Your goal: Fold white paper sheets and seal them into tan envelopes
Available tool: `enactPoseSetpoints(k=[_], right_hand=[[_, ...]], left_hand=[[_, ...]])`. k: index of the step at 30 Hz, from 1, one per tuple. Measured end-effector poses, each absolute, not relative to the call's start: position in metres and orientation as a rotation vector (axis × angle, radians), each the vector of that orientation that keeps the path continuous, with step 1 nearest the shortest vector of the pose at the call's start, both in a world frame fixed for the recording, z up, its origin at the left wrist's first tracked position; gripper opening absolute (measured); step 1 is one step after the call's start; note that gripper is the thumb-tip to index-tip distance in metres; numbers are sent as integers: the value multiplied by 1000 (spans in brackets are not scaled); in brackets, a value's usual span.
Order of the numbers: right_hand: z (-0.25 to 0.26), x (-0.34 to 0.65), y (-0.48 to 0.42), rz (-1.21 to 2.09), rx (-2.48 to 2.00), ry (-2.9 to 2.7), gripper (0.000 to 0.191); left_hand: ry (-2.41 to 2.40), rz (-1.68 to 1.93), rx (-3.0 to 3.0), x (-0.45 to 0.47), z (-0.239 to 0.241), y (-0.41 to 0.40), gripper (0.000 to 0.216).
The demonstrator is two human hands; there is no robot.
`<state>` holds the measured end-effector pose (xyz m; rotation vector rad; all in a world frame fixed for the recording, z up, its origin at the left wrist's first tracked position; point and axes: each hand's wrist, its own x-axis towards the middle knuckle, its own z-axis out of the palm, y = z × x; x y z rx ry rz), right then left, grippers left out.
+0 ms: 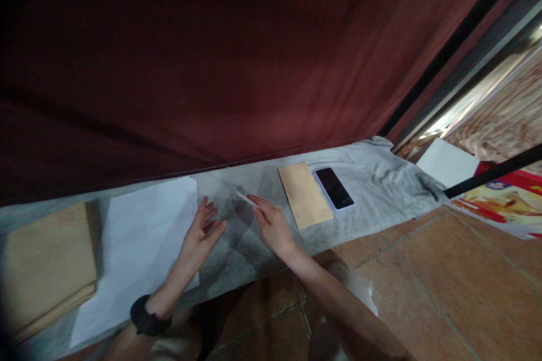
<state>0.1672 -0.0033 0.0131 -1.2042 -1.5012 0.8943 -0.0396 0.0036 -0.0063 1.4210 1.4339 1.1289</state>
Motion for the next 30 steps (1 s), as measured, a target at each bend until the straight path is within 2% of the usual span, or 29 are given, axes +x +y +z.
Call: enactPoseSetpoints(k=[3,8,16,22,30], right_hand=[[12,158,-3,1225,-1020,-1019,27],[8,141,-8,1508,-841,-563,29],[6,163,-1,1440,-1035,-473,34],[4,177,1,1528,-1129,-465,35],[-3,172,-3,1528,-1152,-431,39]], left_hand=[[1256,1034,1040,-29,0,-2,87],[1129,1011,895,-15,12,-7,71],[1318,1095,972,-28,11,11,65],[1317,1189,898,-31,16,14,67],[1245,1033,855,-19,7,0,70]])
